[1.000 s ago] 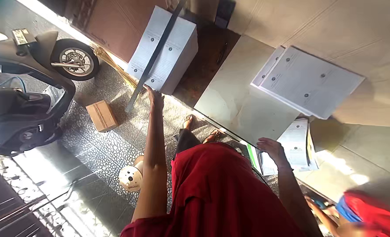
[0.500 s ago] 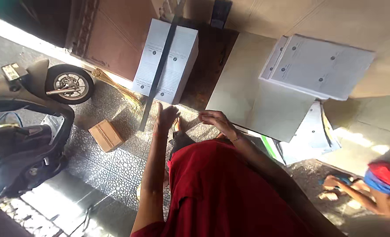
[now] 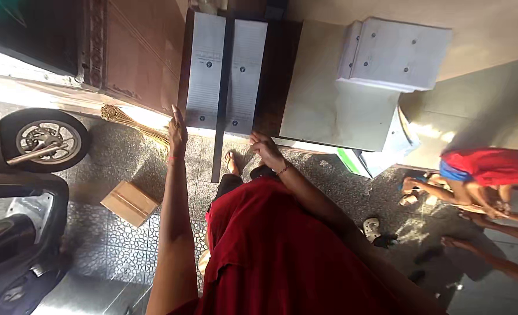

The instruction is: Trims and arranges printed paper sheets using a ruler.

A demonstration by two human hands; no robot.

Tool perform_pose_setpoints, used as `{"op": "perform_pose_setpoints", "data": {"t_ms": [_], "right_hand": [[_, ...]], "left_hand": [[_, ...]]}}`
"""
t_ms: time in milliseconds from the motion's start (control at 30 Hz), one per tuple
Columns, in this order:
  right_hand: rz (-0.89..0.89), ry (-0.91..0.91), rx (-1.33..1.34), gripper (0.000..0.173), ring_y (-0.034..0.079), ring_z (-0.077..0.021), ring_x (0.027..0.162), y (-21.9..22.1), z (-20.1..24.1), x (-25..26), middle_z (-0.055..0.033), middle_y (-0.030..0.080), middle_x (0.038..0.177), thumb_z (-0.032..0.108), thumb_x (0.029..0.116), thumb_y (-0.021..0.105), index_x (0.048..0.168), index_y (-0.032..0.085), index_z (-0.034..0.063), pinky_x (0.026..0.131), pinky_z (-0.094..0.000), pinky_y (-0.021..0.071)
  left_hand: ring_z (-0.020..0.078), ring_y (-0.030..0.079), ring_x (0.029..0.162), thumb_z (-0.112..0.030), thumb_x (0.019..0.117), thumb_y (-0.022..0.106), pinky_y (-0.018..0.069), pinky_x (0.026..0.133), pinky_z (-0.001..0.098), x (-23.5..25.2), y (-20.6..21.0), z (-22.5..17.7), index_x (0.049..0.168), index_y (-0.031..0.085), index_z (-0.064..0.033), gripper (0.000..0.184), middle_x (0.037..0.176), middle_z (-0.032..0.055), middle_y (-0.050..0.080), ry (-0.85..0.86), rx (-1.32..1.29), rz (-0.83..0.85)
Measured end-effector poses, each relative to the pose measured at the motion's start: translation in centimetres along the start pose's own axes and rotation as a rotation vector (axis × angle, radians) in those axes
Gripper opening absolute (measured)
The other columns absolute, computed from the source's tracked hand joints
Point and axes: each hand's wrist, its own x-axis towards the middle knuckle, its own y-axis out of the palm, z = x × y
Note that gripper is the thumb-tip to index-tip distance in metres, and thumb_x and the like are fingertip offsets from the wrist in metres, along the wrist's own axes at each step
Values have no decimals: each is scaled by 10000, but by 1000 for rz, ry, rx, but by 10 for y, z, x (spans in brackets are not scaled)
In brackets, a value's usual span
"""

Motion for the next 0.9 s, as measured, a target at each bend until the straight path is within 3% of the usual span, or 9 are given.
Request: {"op": "perform_pose_setpoints", "data": {"t_ms": [33, 67, 167, 367, 467, 633, 733, 800, 900], "right_hand": [[1, -8, -19, 764, 410, -243, 1472, 2, 0, 1, -228, 354, 1619, -86, 833, 546, 1564, 327, -54, 1183, -342, 382], [2, -27, -35, 759, 423, -242, 1458, 5, -1, 2, -230, 380, 1601, -73, 812, 549, 1547, 358, -57, 1164, -343, 398], [-22, -35, -50, 640, 474, -249, 1396, 12, 2, 4, -237, 467, 1517, -65, 804, 566, 1439, 482, -71, 1115, -367, 439], [-39, 2, -79, 684, 430, -252, 1430, 19, 8, -1, -234, 430, 1549, -80, 804, 569, 1477, 448, -54, 1142, -379, 405], [-40, -1, -95, 626, 449, -273, 1392, 19, 6, -1, -263, 448, 1504, -74, 811, 574, 1427, 462, -90, 1120, -383, 410], [-16, -20, -100, 700, 374, -284, 1483, 18, 7, -5, -279, 368, 1578, -90, 812, 557, 1492, 390, -102, 1211, -360, 335], [-15, -9, -86, 687, 391, -279, 1476, 17, 5, -4, -276, 377, 1574, -99, 817, 551, 1487, 399, -101, 1202, -364, 360], [-19, -20, -89, 597, 440, -291, 1437, 15, 2, -1, -296, 420, 1529, -119, 828, 536, 1418, 450, -129, 1169, -388, 403], [-10, -30, -113, 621, 420, -299, 1455, 15, 3, -2, -300, 408, 1540, -133, 817, 532, 1431, 444, -132, 1187, -393, 387]], "left_hand": [[320, 419, 1441, -385, 1128, 66, 333, 1175, 467, 26, 1, 16, 1495, 380, 86, 674, 1540, 256, 428, 14, 25, 32], [373, 547, 1295, -413, 1127, 116, 417, 1084, 513, 63, 18, 53, 1356, 528, 129, 718, 1367, 317, 562, 150, -47, -125], [381, 543, 1301, -535, 1094, 81, 392, 1099, 566, 115, 21, 87, 1313, 573, 106, 837, 1333, 314, 584, 147, -70, -83], [402, 521, 1322, -553, 1090, 88, 373, 1103, 589, 111, 17, 83, 1310, 574, 105, 847, 1345, 313, 578, 103, -29, -43], [418, 525, 1321, -568, 1085, 92, 372, 1098, 611, 112, 17, 82, 1318, 575, 97, 854, 1344, 317, 581, 114, 8, -33], [388, 550, 1294, -598, 1073, 94, 396, 1086, 587, 119, 14, 86, 1297, 599, 75, 871, 1323, 289, 607, 106, -16, 3], [382, 557, 1284, -603, 1072, 103, 401, 1086, 585, 119, 14, 88, 1281, 609, 77, 873, 1313, 291, 610, 120, -16, 20], [391, 554, 1275, -597, 1076, 113, 405, 1078, 584, 118, 13, 87, 1282, 594, 96, 868, 1312, 306, 597, 116, -14, 31], [391, 549, 1283, -595, 1077, 115, 402, 1080, 582, 119, 15, 87, 1285, 592, 99, 868, 1319, 307, 593, 111, -16, 25]]}}
